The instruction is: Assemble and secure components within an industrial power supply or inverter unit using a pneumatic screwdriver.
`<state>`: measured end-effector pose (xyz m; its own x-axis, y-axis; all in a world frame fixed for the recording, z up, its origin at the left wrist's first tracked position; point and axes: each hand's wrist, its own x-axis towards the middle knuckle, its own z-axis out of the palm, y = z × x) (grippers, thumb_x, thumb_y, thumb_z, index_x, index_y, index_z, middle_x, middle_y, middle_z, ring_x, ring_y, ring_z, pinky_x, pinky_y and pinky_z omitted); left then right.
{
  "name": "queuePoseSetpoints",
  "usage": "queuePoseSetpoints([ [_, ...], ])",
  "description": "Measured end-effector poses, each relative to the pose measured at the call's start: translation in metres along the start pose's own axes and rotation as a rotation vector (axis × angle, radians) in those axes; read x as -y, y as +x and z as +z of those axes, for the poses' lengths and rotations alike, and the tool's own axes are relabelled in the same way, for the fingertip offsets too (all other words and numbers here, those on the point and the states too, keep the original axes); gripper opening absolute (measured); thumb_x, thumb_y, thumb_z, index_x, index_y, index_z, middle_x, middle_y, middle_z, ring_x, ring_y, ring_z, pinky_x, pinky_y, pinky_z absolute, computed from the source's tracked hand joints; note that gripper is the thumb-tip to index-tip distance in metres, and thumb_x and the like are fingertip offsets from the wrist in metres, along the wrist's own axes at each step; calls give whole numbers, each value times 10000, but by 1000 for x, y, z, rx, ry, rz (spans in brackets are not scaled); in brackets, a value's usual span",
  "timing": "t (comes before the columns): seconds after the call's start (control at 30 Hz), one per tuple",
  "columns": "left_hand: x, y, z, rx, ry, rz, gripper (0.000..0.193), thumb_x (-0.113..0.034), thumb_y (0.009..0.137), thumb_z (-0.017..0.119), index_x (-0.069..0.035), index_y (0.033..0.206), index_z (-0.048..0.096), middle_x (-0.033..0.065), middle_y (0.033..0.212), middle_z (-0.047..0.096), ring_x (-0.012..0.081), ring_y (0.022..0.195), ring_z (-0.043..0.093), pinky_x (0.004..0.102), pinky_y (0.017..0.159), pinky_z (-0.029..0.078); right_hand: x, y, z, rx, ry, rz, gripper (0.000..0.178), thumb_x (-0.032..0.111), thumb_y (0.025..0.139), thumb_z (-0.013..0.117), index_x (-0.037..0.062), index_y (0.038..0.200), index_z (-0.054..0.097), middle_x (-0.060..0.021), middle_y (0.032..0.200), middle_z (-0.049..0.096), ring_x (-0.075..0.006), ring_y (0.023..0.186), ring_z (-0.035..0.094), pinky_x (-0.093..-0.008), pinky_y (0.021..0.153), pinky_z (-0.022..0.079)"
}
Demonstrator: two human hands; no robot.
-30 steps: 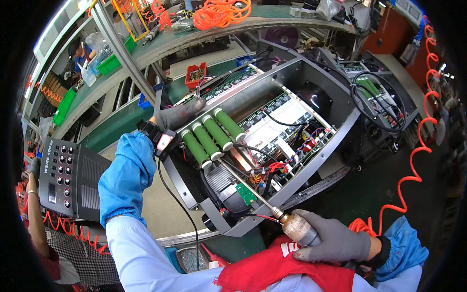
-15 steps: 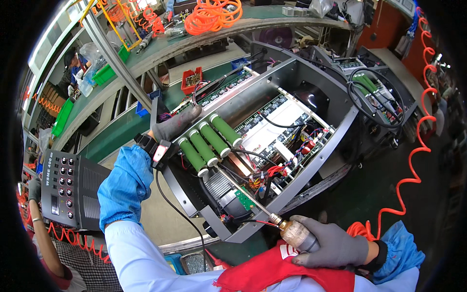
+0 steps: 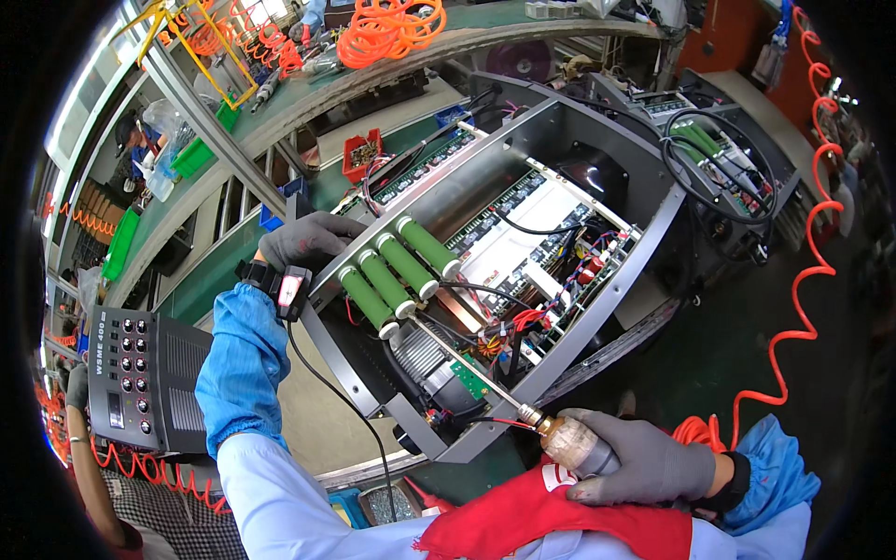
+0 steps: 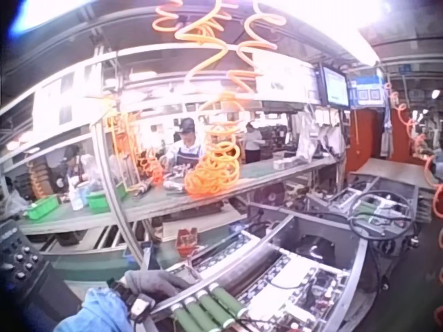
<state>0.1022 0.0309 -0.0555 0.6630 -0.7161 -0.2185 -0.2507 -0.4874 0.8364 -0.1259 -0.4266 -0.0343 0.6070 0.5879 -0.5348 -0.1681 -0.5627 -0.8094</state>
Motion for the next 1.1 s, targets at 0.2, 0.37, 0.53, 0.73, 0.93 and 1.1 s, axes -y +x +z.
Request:
queuePoseSetpoints([
  [0.2,-3,1,10,5,-622,-216,741,-129,714,812,46,1363,502,183,1220,641,224,1075,638,345,953,494,3,0,1,3,18,-10,893,385,774,810,28,1457,358,-131,1245,615,-233,1135,614,-343,977,468],
  [0.37,-2,11,34,-77,-270,-295,610,-105,713,792,58,1260,575,128,1084,696,210,970,658,348,902,508,2,0,1,-4,7,-10,875,368,780,811,31,1454,364,-135,1241,618,-233,1136,615,-339,975,469],
  [0.53,-1,10,40,-212,-115,-284,568,-84,703,786,69,1219,602,127,1048,705,211,956,661,350,890,508,0,0,2,-12,13,-33,869,346,779,814,20,1450,367,-143,1237,619,-235,1131,617,-338,972,470],
  [0.73,1,11,41,-161,-208,-257,544,-161,763,763,77,1225,598,119,1052,705,223,947,659,346,890,505,1,3,-1,7,45,-38,866,332,779,812,13,1448,365,-150,1227,619,-232,1108,623,-340,957,478],
  [0.93,-7,0,10,-113,-595,-332,450,-347,899,681,50,1110,669,98,1009,707,140,895,642,321,794,514,0,1,-1,5,20,-30,865,324,783,813,16,1449,357,-146,1233,609,-228,1106,621,-337,945,485],
  [1.1,5,13,2,-6,-141,-141,344,-210,877,710,36,1115,689,72,1007,717,121,889,640,292,794,521,3,2,2,-2,23,-28,861,322,785,817,18,1447,359,-142,1226,610,-222,1106,619,-332,946,485],
])
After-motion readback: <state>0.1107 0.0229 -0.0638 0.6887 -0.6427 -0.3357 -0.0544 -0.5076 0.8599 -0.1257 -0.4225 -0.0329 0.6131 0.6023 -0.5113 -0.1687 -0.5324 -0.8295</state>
